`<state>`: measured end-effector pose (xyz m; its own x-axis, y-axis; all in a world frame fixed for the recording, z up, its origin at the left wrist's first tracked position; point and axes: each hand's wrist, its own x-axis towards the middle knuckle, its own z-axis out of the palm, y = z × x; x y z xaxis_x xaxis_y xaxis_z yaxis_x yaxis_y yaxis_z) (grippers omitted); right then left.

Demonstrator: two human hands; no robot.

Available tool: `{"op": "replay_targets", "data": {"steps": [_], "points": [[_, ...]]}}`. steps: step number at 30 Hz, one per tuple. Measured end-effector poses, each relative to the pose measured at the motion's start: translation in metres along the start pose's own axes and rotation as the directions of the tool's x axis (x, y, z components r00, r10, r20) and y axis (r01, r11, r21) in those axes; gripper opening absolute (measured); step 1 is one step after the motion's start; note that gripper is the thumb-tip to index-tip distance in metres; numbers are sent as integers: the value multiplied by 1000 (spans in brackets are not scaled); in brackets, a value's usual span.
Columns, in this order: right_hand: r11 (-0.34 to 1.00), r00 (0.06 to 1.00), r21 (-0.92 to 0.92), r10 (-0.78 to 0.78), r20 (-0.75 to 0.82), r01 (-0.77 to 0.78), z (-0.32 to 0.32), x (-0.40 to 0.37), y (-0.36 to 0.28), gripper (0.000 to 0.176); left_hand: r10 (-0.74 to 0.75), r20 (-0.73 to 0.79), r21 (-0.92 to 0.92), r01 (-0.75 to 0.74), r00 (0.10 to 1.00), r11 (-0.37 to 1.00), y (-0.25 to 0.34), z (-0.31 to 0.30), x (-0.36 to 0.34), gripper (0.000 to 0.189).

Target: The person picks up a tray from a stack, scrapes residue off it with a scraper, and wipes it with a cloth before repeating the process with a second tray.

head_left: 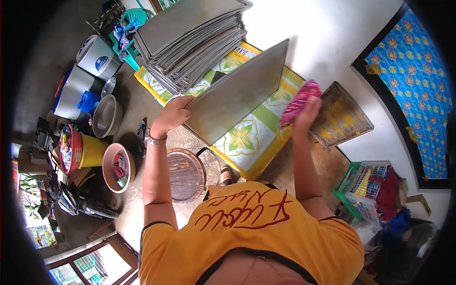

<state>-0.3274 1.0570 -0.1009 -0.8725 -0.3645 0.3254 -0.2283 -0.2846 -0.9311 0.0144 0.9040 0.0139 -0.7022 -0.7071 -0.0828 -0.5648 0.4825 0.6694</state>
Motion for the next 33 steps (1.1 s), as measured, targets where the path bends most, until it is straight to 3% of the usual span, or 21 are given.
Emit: {"op": "replay_targets", "data": {"steps": [2, 3, 5, 6, 7, 8, 9, 11, 13, 14, 16, 17, 19, 21, 24, 26, 28, 30, 31, 33], "points": [[997, 993, 76, 19, 118, -28, 46, -30, -6, 33, 172, -322, 217, -104, 931, 971, -5, 12, 12, 28], [991, 980, 129, 16, 198, -42, 65, -46, 3, 31, 128, -380, 229, -41, 916, 972, -1, 19, 19, 27], [989, 956, 120, -111, 270, 81, 111, -85, 18, 28, 43, -493, 237, 86, 869, 968, 13, 35, 35, 33], [941, 885, -13, -312, 346, 337, 132, -103, 7, 31, -18, -499, 250, 163, 866, 954, 24, 40, 40, 36], [809, 763, -126, -473, 441, 574, 151, -121, -4, 34, -76, -504, 263, 237, 860, 935, 37, 43, 40, 41], [787, 751, -135, -500, 432, 602, 170, -147, 0, 37, -132, -508, 276, 306, 851, 911, 45, 47, 41, 45], [765, 739, -148, -525, 422, 627, 183, -163, 7, 40, 13, -585, 344, 234, 811, 910, 43, 56, 40, 46], [866, 830, -183, -356, 430, 466, 192, -139, -16, 42, 145, -634, 400, 161, 760, 902, 31, 64, 42, 46], [870, 862, -166, -402, 309, 465, 202, -106, -11, 43, 201, -640, 482, 184, 741, 856, 33, 65, 41, 37], [822, 833, -149, -524, 178, 549, 207, -82, 1, 43, 221, -641, 498, 179, 735, 849, 31, 66, 42, 34], [829, 844, -162, -518, 139, 536, 207, -24, 12, 40, 272, -639, 539, 167, 720, 825, 24, 68, 43, 24], [852, 874, -197, -481, 67, 484, 209, 1, 22, 39, 288, -637, 556, 167, 715, 814, 22, 68, 44, 22], [978, 987, -138, -158, -25, 154, 207, 45, 52, 39, 322, -634, 588, 167, 703, 791, 18, 69, 46, 18], [996, 993, -43, 76, -90, -80, 191, 80, 96, 37, 326, -643, 587, 171, 693, 792, 17, 69, 46, 18], [888, 897, 248, 425, -122, -387, 168, 91, 147, 35, 326, -649, 586, 179, 687, 790, 13, 69, 48, 17], [697, 713, 395, 688, -132, -599, 151, 55, 132, 39, 336, -652, 592, 180, 679, 786, 11, 68, 50, 16], [879, 820, 59, 463, -338, -472, 135, 1, 277, 38, 352, -653, 600, 173, 670, 781, 9, 68, 52, 14], [842, 882, -351, 268, -388, -410, 135, -82, 243, 36, 333, -651, 602, 196, 682, 774, 11, 67, 53, 14], [764, 852, -423, 310, -423, -488, 140, -117, 222, 35, 322, -651, 603, 211, 688, 769, 10, 67, 53, 14], [789, 826, -290, 437, -355, -542, 141, -183, 203, 26, 298, -665, 589, 236, 685, 773, 6, 68, 55, 15]]}}
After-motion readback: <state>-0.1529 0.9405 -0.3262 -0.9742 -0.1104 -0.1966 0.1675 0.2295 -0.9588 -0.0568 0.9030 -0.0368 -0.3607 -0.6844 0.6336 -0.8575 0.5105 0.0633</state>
